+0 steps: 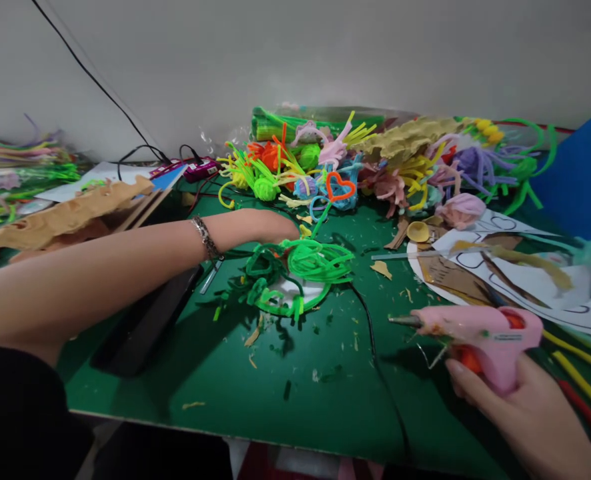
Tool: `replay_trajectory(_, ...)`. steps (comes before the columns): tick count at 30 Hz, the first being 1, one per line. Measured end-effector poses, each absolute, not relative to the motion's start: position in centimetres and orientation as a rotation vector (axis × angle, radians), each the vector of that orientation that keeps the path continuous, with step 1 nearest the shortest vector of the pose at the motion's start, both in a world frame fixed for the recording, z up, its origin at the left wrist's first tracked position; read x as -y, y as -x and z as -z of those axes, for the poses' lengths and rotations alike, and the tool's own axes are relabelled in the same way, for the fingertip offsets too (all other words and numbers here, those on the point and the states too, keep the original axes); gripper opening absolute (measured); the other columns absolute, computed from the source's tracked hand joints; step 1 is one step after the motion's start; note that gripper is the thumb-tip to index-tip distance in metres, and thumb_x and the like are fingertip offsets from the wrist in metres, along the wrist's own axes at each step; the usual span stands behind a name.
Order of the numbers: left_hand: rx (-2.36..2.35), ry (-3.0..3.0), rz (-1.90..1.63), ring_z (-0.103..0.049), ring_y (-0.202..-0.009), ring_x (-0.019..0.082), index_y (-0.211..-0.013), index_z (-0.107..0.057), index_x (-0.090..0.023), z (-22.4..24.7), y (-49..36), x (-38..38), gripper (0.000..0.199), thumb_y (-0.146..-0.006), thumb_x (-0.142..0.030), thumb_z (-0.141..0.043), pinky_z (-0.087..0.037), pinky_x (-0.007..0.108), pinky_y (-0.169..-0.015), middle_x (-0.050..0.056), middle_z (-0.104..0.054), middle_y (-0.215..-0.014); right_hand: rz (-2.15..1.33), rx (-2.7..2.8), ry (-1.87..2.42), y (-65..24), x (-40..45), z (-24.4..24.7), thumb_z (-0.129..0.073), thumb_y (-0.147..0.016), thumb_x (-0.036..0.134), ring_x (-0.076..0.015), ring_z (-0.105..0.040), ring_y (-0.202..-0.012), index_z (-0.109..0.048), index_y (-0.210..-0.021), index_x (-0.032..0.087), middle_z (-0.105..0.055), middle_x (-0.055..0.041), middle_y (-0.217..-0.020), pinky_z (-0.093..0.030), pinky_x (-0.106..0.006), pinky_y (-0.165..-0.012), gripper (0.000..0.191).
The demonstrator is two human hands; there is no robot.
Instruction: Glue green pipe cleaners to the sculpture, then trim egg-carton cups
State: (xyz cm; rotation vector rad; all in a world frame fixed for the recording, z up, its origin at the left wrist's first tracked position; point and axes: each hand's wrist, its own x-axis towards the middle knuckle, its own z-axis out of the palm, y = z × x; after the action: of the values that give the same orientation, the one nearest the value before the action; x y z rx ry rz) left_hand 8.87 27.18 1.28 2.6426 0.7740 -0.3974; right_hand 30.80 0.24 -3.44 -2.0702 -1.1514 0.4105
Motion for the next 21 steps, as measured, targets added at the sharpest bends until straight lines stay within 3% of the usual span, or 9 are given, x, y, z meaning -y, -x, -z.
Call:
replay_trajectory(2,-0.718,-2.628,0.606,-0.035,-0.048,0.010,-0.052,-0.063,-0.016,-1.7,-9.1,-27.1,0.012,-0.061,-0.017,-0.055,-0.029,0.024,-0.051,-0.004,-0.039,-0.043,-0.425,1.164,2.054,-31.2,-0.3,3.5,-0.060,-0.055,0.050,-0.0160,-0.051,-0.037,-0.052,-0.051,0.023,-0.057,-0.0004,-0.044,-0.040,-0.026,-0.034,0.029)
replay_trajectory(7,-0.718,-2.639,0.624,-0.033,-0.049,0.009,-0.050,-0.062,-0.015,-2.0,-9.2,-26.6,0.012,-0.061,-0.017,-0.057,-0.029,0.024,-0.053,-0.005,-0.038,-0.043,-0.433,1.173,2.043,-30.9,-0.4,3.3,-0.060,-0.054,0.048,-0.0155,-0.050,-0.038,-0.053,-0.055,0.023,-0.055,0.0002,-0.044,-0.039,-0.026,-0.035,0.026)
replay_trajectory(11,-0.676,-2.633,0.642,-0.032,-0.048,0.009,-0.054,-0.063,-0.016,-2.0,-9.1,-26.6,0.009,-0.060,-0.017,-0.056,-0.029,0.024,-0.051,-0.005,-0.041,-0.044,-0.417,1.053,2.060,-30.0,-0.4,2.9,-0.057,-0.056,0.048,-0.0149,-0.048,-0.043,-0.050,-0.055,0.023,-0.051,0.0015,-0.046,-0.042,-0.028,-0.044,0.025)
replay_trajectory(21,-0.532,-2.598,0.550,-0.047,-0.053,0.010,-0.059,-0.059,-0.015,-2.9,-7.9,-27.4,0.016,-0.062,-0.006,-0.046,-0.033,0.019,-0.050,-0.002,-0.059,-0.058,-0.461,0.996,2.074,-29.7,-0.3,2.8,-0.056,-0.057,0.049,-0.0145,-0.045,-0.046,-0.049,-0.058,0.023,-0.050,0.0013,-0.048,-0.036,-0.029,-0.045,0.027)
